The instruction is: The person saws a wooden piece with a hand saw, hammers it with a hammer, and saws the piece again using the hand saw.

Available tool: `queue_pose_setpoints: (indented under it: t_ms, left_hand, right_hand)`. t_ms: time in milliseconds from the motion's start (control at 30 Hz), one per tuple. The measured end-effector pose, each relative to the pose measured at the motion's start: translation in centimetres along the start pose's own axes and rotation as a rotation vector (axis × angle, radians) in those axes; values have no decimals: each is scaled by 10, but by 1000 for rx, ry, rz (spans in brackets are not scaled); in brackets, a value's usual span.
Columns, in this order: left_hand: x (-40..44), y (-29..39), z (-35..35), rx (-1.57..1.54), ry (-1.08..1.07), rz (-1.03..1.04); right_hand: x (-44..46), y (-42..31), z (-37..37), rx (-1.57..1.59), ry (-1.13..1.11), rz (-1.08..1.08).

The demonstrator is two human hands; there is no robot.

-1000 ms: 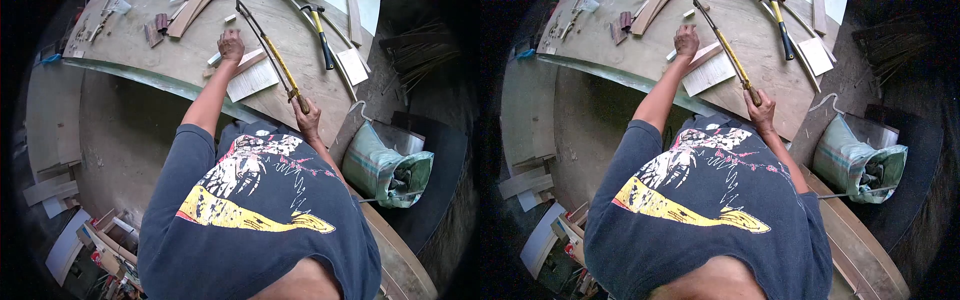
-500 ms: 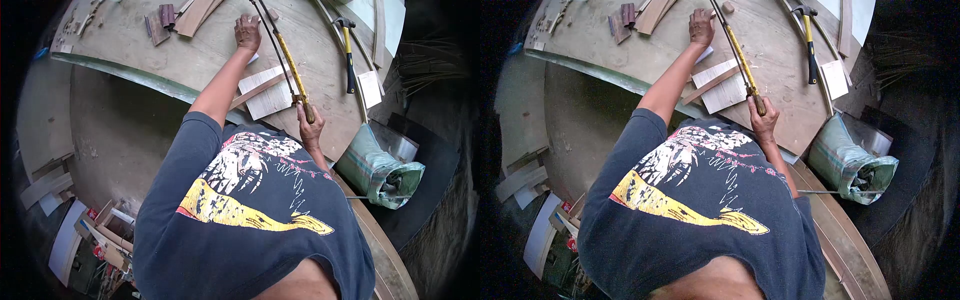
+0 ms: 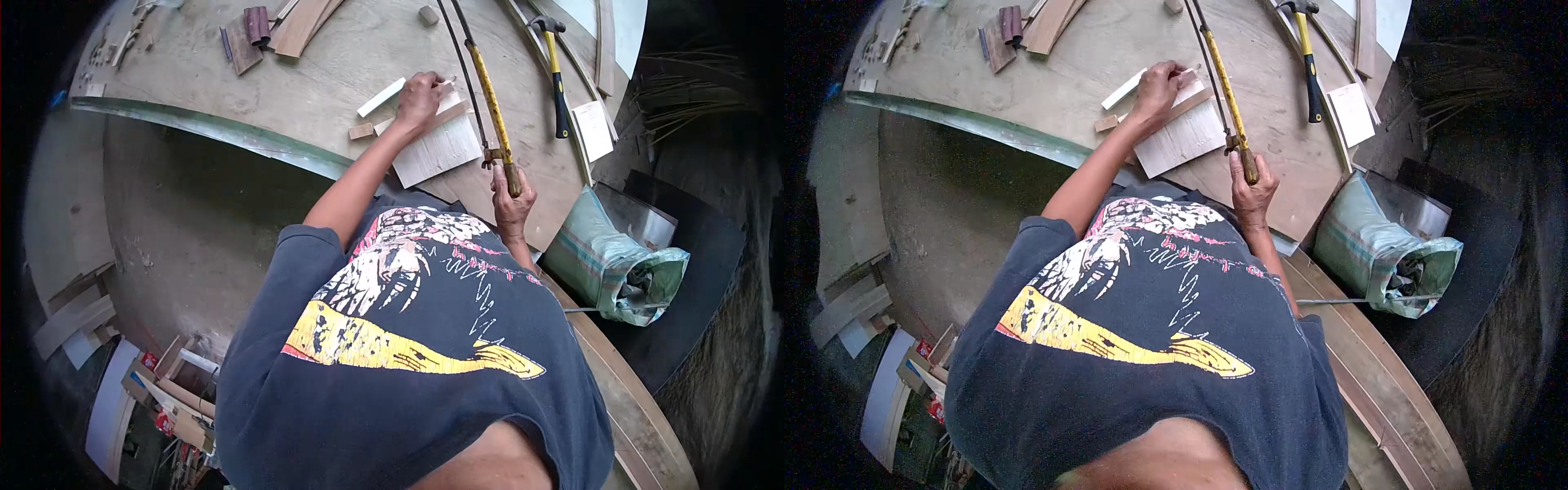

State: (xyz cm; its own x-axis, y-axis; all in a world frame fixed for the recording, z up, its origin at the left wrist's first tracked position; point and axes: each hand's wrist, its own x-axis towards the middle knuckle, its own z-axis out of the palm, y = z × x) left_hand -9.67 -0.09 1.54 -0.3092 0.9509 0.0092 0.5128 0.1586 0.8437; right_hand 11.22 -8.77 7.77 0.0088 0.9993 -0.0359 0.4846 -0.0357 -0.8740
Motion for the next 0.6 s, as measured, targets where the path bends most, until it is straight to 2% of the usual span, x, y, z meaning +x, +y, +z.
queue_pose_setpoints:
  t_ms: [67, 133, 200, 333, 467, 600]
  left_hand:
    - [-11, 2, 6, 60, 51, 19]
    - [-13, 15, 1, 78, 14, -27]
    - [-11, 17, 0, 81, -47, -140]
    - [-15, 7, 9, 32, 20, -149]
    - [-19, 16, 11, 138, 40, -131]
    - [-21, 16, 9, 177, -11, -125]
  right_hand:
    - [-4, 5, -6, 7, 2, 30]
    - [-6, 9, -11, 30, 22, 25]
    - [-9, 11, -15, 46, 15, 21]
    - [-14, 15, -22, 44, -10, -3]
    - [-15, 12, -27, 14, -6, -93]
    - [-14, 12, -29, 3, -25, -47]
